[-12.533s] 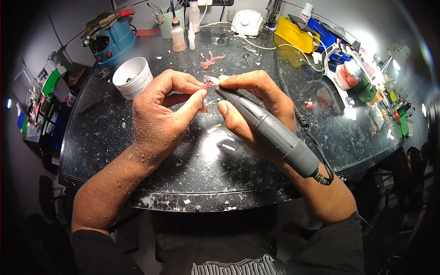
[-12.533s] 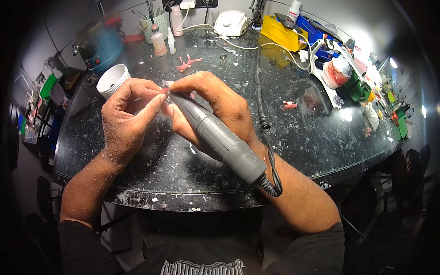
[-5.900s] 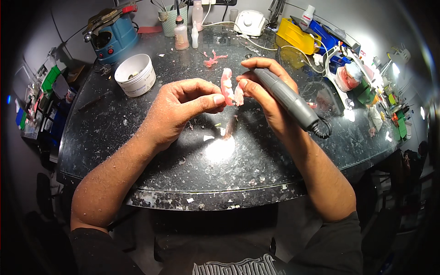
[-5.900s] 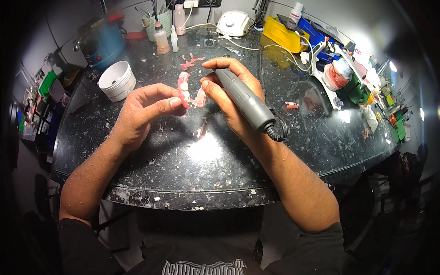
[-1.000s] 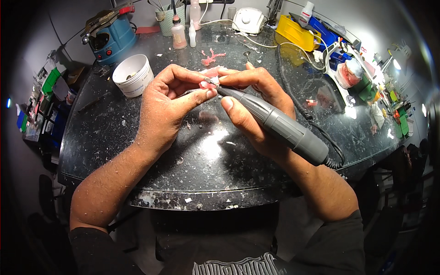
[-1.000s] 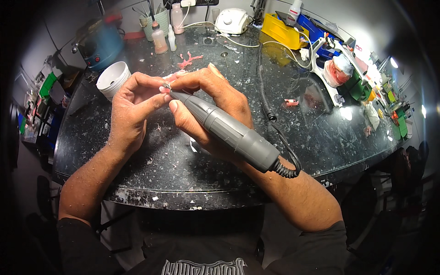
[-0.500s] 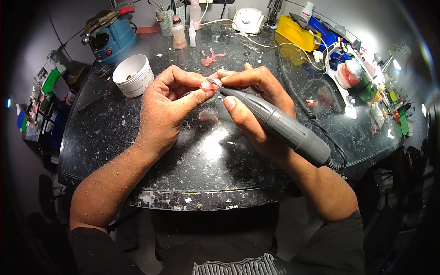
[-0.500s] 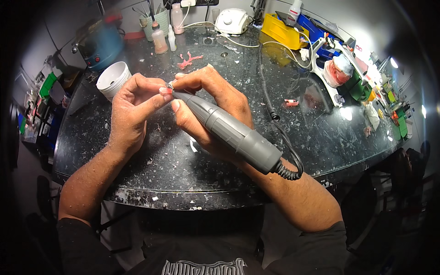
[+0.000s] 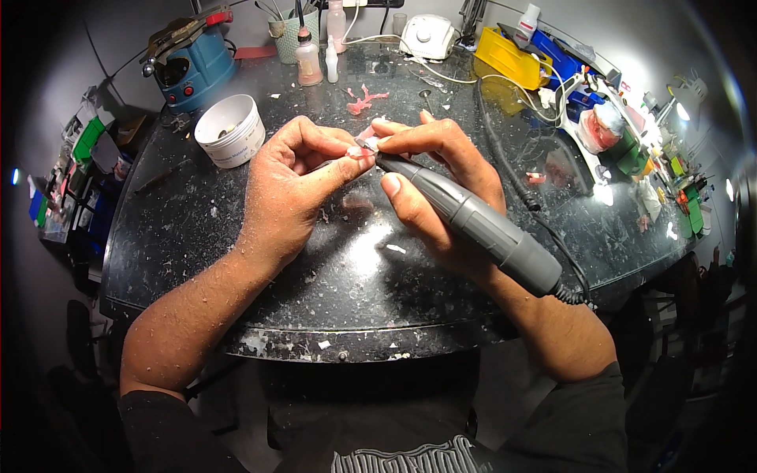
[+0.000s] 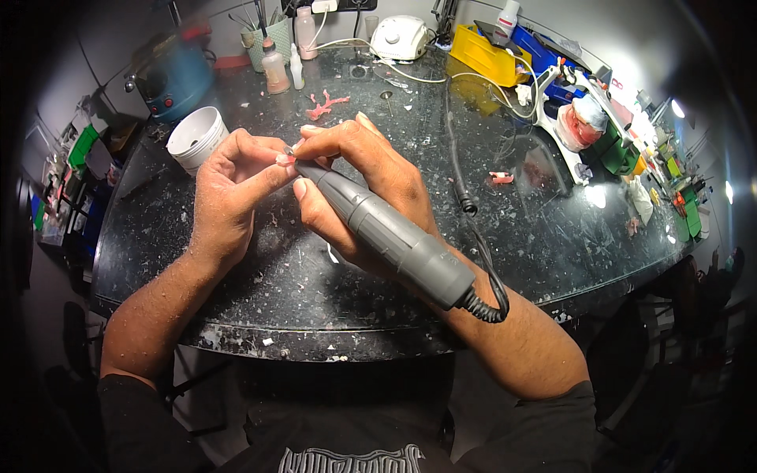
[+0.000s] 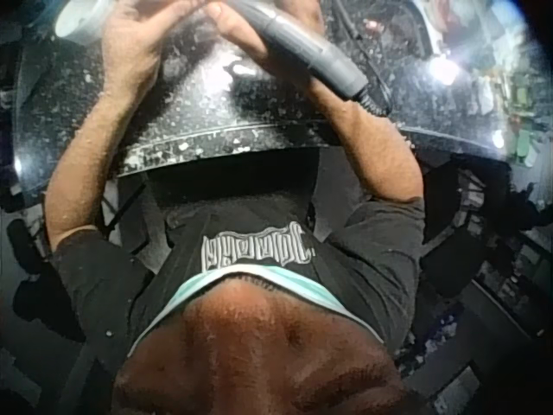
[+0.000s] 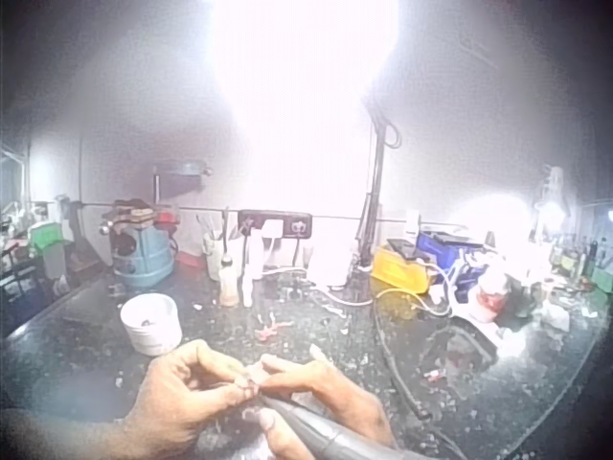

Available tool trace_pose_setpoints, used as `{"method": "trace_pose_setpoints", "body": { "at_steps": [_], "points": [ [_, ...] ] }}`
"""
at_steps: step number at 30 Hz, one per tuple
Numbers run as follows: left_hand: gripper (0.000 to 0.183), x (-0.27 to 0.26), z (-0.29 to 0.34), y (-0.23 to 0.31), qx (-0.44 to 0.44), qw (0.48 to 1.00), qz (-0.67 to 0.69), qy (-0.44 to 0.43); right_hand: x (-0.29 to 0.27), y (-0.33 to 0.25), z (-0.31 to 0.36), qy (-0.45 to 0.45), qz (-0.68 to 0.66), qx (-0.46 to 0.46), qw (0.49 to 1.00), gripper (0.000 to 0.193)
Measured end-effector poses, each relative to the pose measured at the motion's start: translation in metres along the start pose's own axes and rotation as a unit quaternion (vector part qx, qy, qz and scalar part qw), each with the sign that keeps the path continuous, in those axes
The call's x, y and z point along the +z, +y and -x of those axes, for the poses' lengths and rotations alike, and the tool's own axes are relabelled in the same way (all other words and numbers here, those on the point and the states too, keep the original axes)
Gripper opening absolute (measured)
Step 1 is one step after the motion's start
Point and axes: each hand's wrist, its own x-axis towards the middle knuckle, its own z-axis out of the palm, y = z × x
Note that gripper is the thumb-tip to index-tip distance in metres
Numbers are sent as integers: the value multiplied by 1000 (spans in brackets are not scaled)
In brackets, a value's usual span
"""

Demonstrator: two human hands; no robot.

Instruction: The person uses a rotary handpiece to trim and smooth a pink dental prosthesis held in the left hand. The person rotates the prosthesis to access different edges and surfaces while grinding away excess material. The person does not place the prosthesis in a final location within the clip.

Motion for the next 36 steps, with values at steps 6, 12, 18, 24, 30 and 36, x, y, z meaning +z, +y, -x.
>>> {"method": "trace_pose_setpoints", "body": {
  "at_steps": [6,12,18,24,30,36],
  "points": [
    [15,-2,0,-3,-10,1000,6,3,-1,-3,0,-21,22,-15,999,29],
    [16,1,-3,-1,-5,999,31,14,-2,-4,-1,52,-41,39,997,29],
    [17,-5,-3,-4,-4,999,45,3,-1,1,0,-3,33,-20,999,31],
    [19,-6,-3,-6,1,998,59,4,-1,0,0,-19,57,-21,998,33],
    [17,-5,-2,-6,6,998,61,1,0,-1,1,-21,62,-16,998,36],
    [15,-7,-2,-7,-11,997,76,0,1,-4,1,-32,48,-30,998,35]
  ]
}}
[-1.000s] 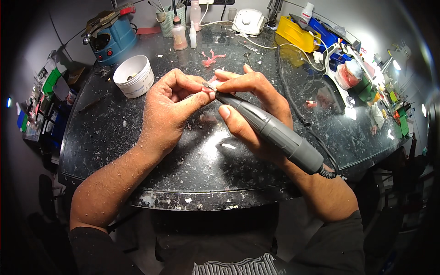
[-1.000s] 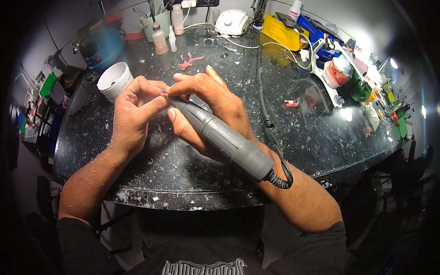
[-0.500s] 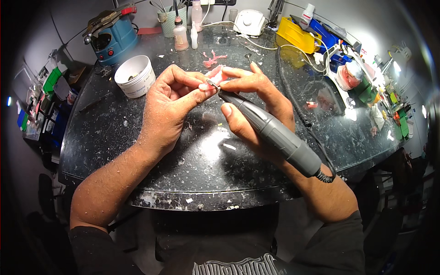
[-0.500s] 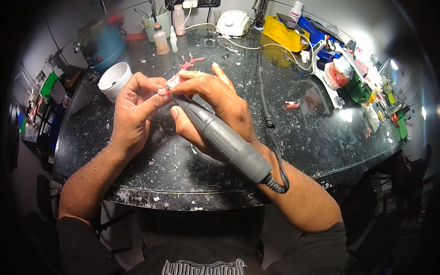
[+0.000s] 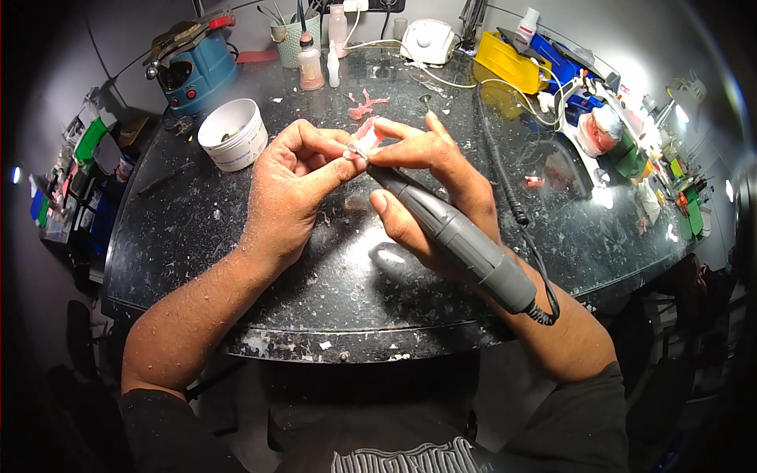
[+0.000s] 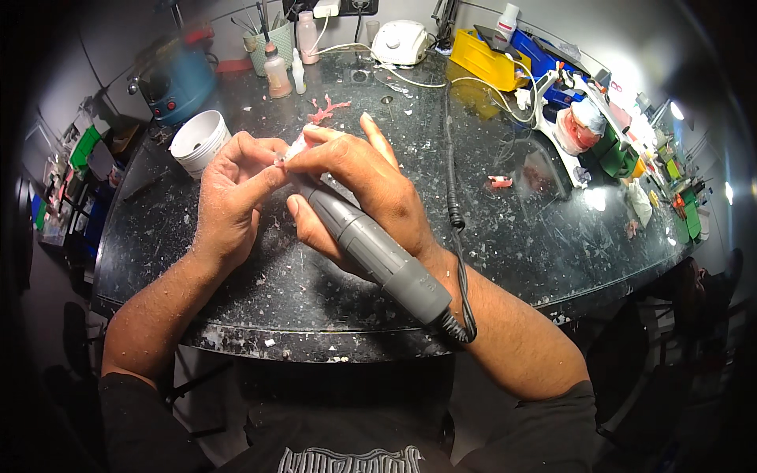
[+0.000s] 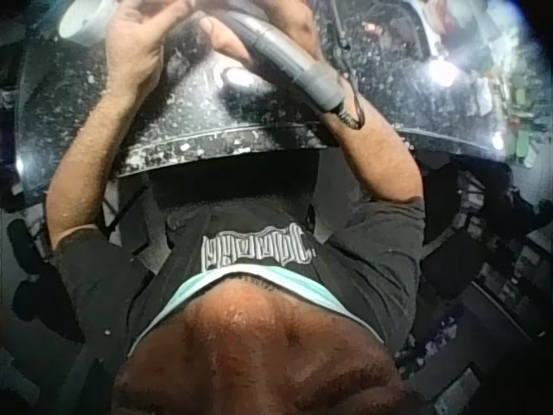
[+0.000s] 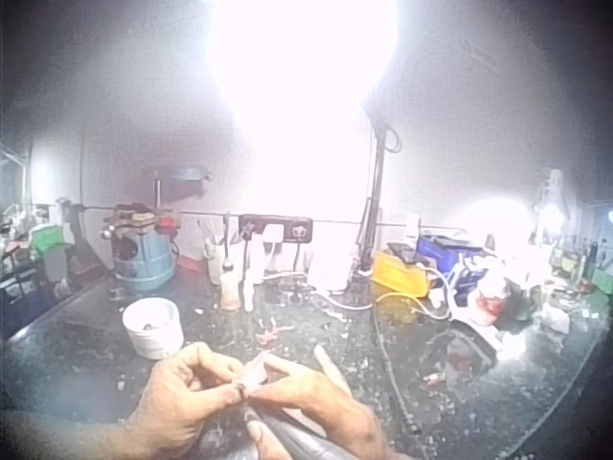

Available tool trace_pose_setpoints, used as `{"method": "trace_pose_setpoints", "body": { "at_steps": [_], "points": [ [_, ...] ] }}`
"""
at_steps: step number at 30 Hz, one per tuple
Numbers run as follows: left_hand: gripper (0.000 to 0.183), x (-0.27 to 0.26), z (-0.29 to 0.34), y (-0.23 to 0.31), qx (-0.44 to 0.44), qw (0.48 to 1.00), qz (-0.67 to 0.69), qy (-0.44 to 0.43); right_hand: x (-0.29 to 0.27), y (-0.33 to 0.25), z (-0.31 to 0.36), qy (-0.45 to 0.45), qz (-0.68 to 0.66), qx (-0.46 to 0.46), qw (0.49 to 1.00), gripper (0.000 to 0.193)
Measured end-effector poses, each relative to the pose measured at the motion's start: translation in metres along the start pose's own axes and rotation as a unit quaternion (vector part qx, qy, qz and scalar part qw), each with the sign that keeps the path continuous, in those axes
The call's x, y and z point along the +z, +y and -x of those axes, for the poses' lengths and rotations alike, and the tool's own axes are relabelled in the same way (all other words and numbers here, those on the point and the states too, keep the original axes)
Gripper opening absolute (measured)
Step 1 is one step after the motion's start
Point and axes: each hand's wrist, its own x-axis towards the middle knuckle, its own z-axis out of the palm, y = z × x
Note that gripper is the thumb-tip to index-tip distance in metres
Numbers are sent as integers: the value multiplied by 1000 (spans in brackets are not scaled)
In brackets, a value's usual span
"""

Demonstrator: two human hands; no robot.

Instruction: The person uses a rotary handpiece to trim and smooth a pink dental prosthesis held in the left hand. The person rotates the prosthesis to access different edges and surfaces while grinding away excess material. The person does not place the prosthesis in a final location within the clip.

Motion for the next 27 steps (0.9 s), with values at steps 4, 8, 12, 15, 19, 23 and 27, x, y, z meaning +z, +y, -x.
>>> {"method": "trace_pose_setpoints", "body": {
  "at_steps": [4,8,12,15,19,23,27],
  "points": [
    [15,3,0,2,-6,1000,-17,5,0,1,1,-2,19,-2,1000,39],
    [15,2,1,1,-15,1000,21,14,2,0,1,-9,24,-10,1000,39],
    [14,-3,0,-2,-3,1000,-4,6,1,-1,0,-5,17,-9,1000,38],
    [14,2,-2,3,-3,1000,-12,4,-3,-1,-3,63,-10,-16,998,35],
    [19,6,-4,6,-8,999,-33,-6,-8,3,-9,121,-186,65,973,33],
    [22,3,-4,4,-27,1000,14,-8,-4,2,-9,68,-75,50,994,39],
    [26,1,-4,8,-93,994,46,-40,4,5,-4,26,-79,53,995,43]
  ]
}}
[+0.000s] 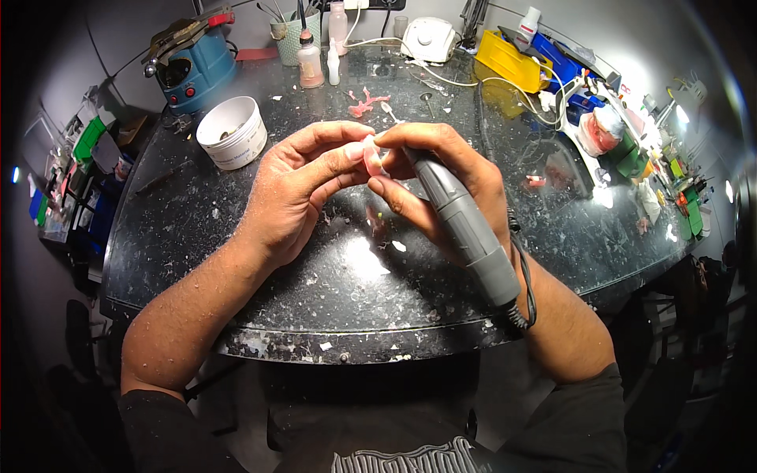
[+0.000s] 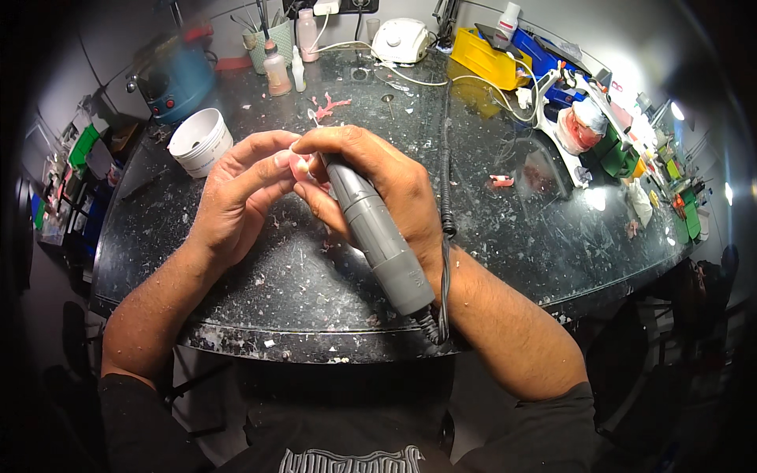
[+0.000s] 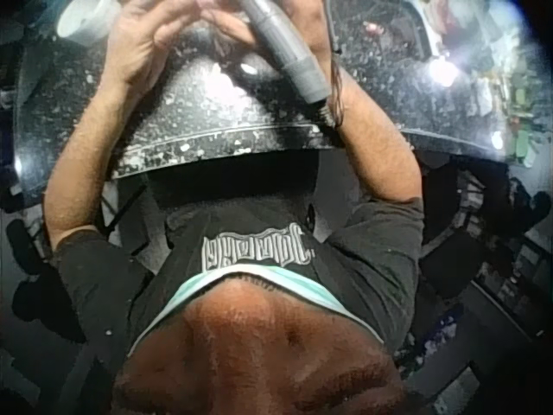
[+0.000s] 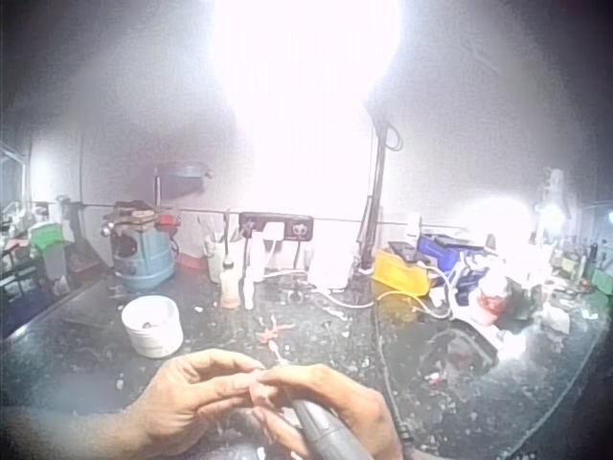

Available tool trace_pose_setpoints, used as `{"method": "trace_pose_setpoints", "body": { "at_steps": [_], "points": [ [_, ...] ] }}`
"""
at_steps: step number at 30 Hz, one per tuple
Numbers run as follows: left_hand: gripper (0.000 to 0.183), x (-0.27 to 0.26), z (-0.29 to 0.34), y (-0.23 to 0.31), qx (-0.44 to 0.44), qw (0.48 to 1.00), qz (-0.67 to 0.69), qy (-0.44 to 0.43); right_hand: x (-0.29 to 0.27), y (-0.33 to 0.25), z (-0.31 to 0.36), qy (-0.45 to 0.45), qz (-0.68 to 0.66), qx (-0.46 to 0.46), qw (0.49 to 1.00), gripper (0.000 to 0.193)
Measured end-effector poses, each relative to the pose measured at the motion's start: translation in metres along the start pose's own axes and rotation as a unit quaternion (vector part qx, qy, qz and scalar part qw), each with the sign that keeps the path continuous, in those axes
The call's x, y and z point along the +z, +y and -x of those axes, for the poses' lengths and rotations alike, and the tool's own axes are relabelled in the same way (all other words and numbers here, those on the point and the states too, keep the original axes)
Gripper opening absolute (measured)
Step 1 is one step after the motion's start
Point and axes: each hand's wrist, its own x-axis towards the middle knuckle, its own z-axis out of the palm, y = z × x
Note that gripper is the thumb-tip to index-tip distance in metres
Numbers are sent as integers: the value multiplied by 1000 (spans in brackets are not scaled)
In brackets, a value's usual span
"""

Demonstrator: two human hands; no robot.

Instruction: The person uses a rotary handpiece to trim and smooth a pink dental prosthesis held in the left hand. The person rotates the prosthesis to access different edges and surfaces while grinding away excess material. The person does not place the prosthesis in a final location within the clip.

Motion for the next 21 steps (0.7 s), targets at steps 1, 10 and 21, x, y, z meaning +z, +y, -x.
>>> {"method": "trace_pose_setpoints", "body": {
  "at_steps": [1,10,21],
  "points": [
    [27,0,0,1,-27,1000,6,-4,2,-1,0,19,-9,2,1000,40],
    [31,6,1,1,-16,999,-26,-8,-2,-8,2,37,-39,77,996,34],
    [32,5,1,2,15,994,-106,8,-10,-19,-2,84,-250,191,945,16]
  ]
}}
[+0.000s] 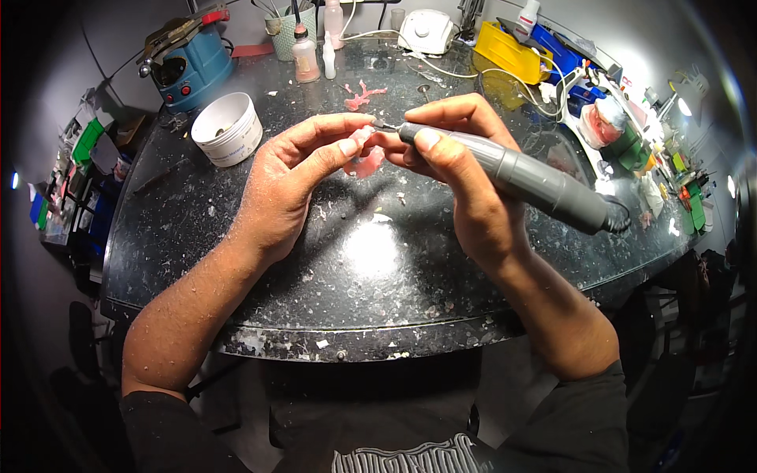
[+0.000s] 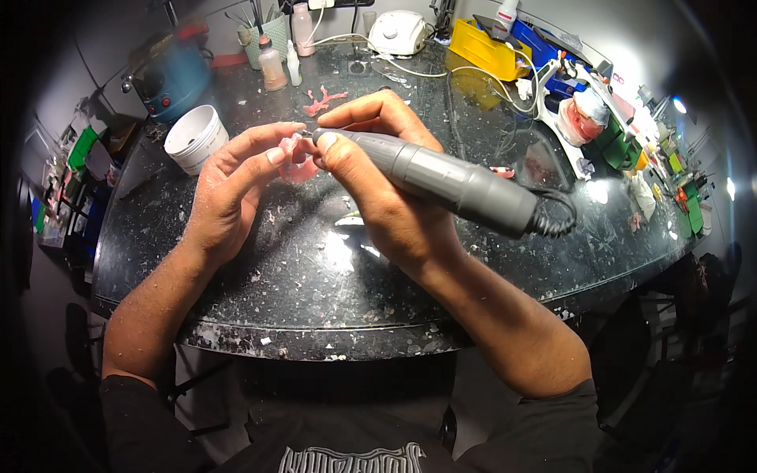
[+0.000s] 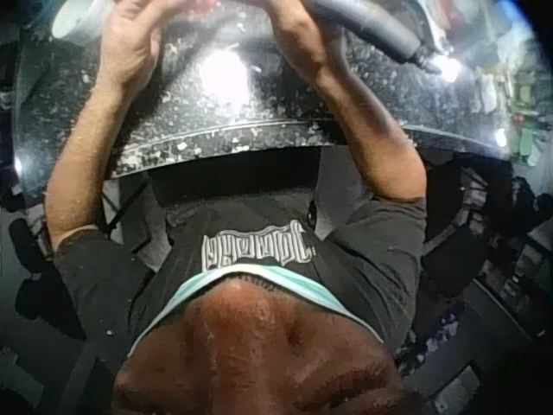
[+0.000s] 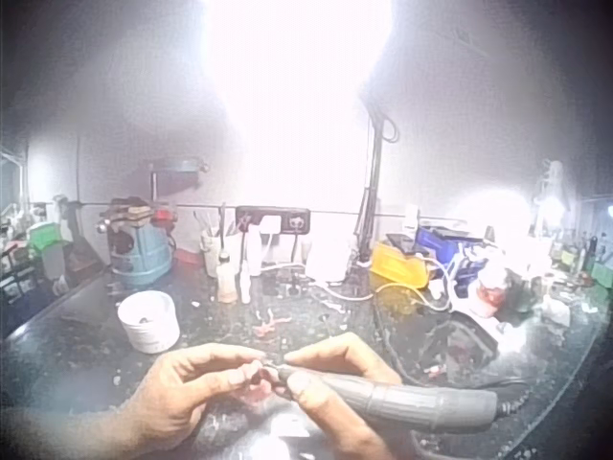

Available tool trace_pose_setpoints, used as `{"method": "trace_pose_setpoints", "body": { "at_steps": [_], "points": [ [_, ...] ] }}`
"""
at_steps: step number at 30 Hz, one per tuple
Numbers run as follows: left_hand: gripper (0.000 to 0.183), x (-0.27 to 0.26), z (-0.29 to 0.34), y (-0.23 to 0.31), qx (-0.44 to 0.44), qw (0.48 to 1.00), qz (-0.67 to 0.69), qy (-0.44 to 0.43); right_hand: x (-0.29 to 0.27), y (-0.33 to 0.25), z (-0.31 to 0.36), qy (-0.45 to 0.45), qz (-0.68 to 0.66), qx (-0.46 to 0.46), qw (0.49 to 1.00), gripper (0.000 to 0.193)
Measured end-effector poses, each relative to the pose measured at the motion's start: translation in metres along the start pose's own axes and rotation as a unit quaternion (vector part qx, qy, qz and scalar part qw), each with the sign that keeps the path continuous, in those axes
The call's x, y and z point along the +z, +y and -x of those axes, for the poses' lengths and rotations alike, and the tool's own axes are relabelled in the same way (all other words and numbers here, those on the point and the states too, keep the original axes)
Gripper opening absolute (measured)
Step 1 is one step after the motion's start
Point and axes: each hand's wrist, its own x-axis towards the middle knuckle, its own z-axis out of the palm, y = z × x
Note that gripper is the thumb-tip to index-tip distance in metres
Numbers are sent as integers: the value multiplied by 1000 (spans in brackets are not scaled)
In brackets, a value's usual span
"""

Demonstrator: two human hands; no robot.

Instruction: The person uses a rotary handpiece to trim and smooth a pink dental prosthesis held in the left hand. The person rotates the prosthesis to access different edges and surfaces while grinding away excess material. The person does not place the prosthesis in a final location within the clip.

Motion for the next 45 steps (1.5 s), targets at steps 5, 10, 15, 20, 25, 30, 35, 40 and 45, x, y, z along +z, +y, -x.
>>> {"method": "trace_pose_setpoints", "body": {
  "at_steps": [5,10,15,20,25,30,35,40,45],
  "points": [
    [36,1,1,1,-9,1000,-15,-6,-2,10,0,-12,14,-38,999,19],
    [31,2,0,-1,15,1000,3,-2,0,8,1,-31,28,-59,997,18],
    [30,1,-1,-3,26,1000,-4,-3,-3,5,3,-49,78,-78,993,20],
    [28,-1,-1,-3,19,1000,-2,-2,-3,5,1,-46,105,-101,988,18],
    [28,-2,0,-4,10,1000,-6,6,0,0,3,-42,134,-83,987,19],
    [28,-2,-1,-3,-10,1000,23,-2,-1,6,2,-40,122,-85,988,20],
    [30,-1,1,-1,-6,1000,15,-1,0,11,1,-37,144,-119,982,21],
    [31,0,0,-2,-4,999,38,-5,1,12,2,-56,126,-120,983,20],
    [30,-1,1,-2,-7,999,41,-13,2,14,2,-35,145,-142,979,20]
  ]
}}
